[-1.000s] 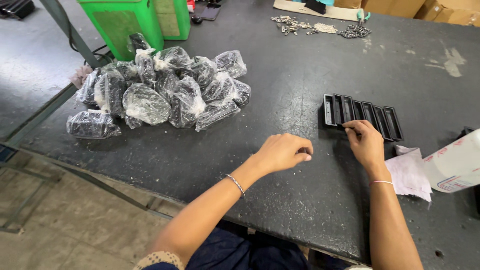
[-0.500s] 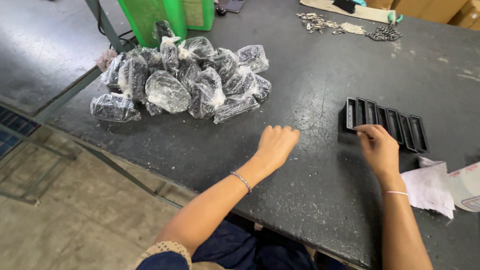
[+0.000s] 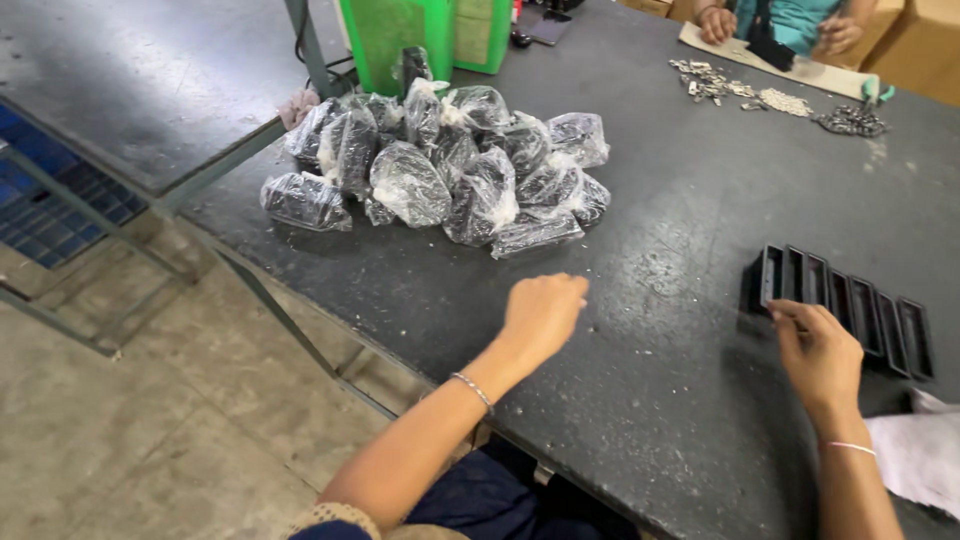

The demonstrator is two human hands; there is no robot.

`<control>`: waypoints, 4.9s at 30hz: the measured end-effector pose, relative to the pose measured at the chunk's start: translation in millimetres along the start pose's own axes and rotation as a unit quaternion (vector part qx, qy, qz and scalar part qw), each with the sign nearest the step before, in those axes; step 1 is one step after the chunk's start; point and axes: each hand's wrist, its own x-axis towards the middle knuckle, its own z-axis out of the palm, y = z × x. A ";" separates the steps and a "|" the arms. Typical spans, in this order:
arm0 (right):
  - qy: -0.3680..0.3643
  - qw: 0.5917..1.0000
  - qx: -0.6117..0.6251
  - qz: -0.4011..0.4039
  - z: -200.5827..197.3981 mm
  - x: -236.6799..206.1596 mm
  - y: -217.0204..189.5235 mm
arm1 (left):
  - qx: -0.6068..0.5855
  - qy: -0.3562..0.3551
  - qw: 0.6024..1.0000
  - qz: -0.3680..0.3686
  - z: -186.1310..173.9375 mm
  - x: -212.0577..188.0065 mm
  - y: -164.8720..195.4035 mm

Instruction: The person repeatedly picks up plastic-wrapped black rectangular parts from a pile, unwraps them by hand, and places the unwrapped parts into a row on the table. The person also discards the plastic wrap and occasionally adjusts the arrangement of the unwrapped parts.

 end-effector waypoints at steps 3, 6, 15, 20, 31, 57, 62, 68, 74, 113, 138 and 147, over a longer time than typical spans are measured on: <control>-0.023 0.999 0.010 -0.029 3.2 15.0 -5.6 | 0.003 0.028 0.996 -0.079 -16.8 -6.5 -31.3; -0.019 0.998 0.058 -0.013 12.3 30.1 -14.5 | -0.009 0.048 0.990 -0.136 -27.7 -12.0 -49.3; -0.017 0.994 0.111 -0.002 57.2 23.3 -26.4 | -0.007 0.070 0.975 -0.210 -37.4 -11.7 -73.1; 0.025 0.992 0.121 0.028 60.1 22.7 -28.0 | -0.008 0.143 0.982 -0.122 -26.8 10.1 -90.6; -0.005 0.991 0.124 0.042 58.0 23.2 -46.9 | 0.183 0.042 0.981 -0.056 24.2 54.4 -82.1; -0.048 0.930 0.266 0.248 133.0 60.6 -70.6 | -0.196 0.034 0.971 -0.132 107.5 118.6 -102.1; -0.092 0.857 0.426 0.275 164.7 69.1 -96.6 | -0.239 -0.058 0.951 -0.186 120.0 122.6 -113.0; -0.110 0.860 0.405 0.292 170.3 68.4 -104.7 | -0.363 -0.050 0.902 -0.226 117.3 121.2 -117.1; -0.167 0.883 0.337 0.279 162.3 67.3 -103.4 | -0.474 -0.030 0.869 -0.141 94.1 127.6 -103.4; -0.028 0.911 0.335 0.238 124.0 69.8 -95.4 | -0.475 -0.133 0.866 -0.083 54.7 120.7 -44.8; 0.087 0.978 0.187 0.030 100.3 70.9 -131.0 | -0.431 -0.085 0.898 -0.029 35.2 120.8 -37.4; 0.089 0.990 0.107 0.000 96.9 73.5 -142.9 | -0.418 -0.038 0.908 -0.013 37.6 117.9 -31.5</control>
